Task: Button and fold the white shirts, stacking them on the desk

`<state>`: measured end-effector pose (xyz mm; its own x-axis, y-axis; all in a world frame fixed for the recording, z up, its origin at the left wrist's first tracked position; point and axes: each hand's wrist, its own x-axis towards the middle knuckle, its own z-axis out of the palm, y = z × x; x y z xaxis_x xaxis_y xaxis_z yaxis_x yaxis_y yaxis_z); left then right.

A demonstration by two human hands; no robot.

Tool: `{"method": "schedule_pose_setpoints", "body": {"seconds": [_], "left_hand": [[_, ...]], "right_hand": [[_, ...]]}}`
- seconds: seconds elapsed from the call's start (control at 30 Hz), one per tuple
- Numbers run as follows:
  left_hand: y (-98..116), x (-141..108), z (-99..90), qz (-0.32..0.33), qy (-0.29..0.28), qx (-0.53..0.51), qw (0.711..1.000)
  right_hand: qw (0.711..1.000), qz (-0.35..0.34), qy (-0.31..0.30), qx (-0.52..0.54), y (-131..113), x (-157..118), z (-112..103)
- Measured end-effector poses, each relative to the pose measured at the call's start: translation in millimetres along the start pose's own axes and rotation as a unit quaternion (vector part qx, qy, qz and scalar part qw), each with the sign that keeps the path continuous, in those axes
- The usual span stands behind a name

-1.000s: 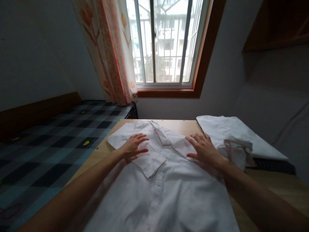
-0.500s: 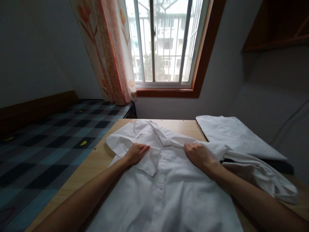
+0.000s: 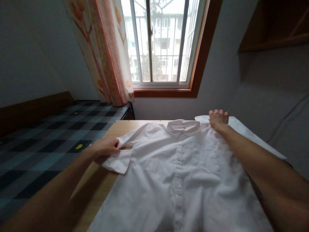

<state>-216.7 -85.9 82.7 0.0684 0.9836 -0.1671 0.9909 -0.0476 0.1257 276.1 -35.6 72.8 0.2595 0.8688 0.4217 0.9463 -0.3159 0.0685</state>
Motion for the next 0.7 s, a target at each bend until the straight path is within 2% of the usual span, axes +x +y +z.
{"method": "schedule_pose_setpoints", "body": {"seconds": [0.07,0.13,0.2,0.27,0.37,0.4,0.47,0.53,0.6,0.7], "left_hand": [[17,3,1.0,-0.018,-0.019,0.136,0.99],[42,9,6.0,0.001,0.035,0.17,0.985],[73,19,16.5,0.077,0.104,0.163,0.978],[106,33,34.2,0.184,0.136,0.12,0.966],[147,55,72.2,0.326,0.116,0.035,0.937],[156,61,85.7,0.351,0.109,0.017,0.93],[165,71,108.9,0.358,0.1,-0.009,0.928],[165,75,123.1,0.345,0.109,-0.035,0.932],[161,75,127.1,0.345,0.129,-0.064,0.928],[160,68,119.3,0.338,0.176,-0.106,0.919]], "right_hand": [[0.998,-0.032,0.052,0.026,-31,-14,11],[0.989,-0.067,0.104,0.086,-63,-29,22],[0.98,-0.062,0.128,0.139,-88,-41,34],[0.978,-0.044,0.116,0.17,-100,-49,48],[0.977,-0.077,0.047,0.192,-99,-54,70],[0.976,-0.092,0.024,0.196,-96,-55,77],[0.975,-0.099,-0.006,0.201,-91,-57,88],[0.975,-0.082,-0.017,0.206,-88,-57,96],[0.974,-0.071,-0.022,0.213,-88,-55,99],[0.967,-0.086,-0.031,0.238,-90,-51,91]]}}
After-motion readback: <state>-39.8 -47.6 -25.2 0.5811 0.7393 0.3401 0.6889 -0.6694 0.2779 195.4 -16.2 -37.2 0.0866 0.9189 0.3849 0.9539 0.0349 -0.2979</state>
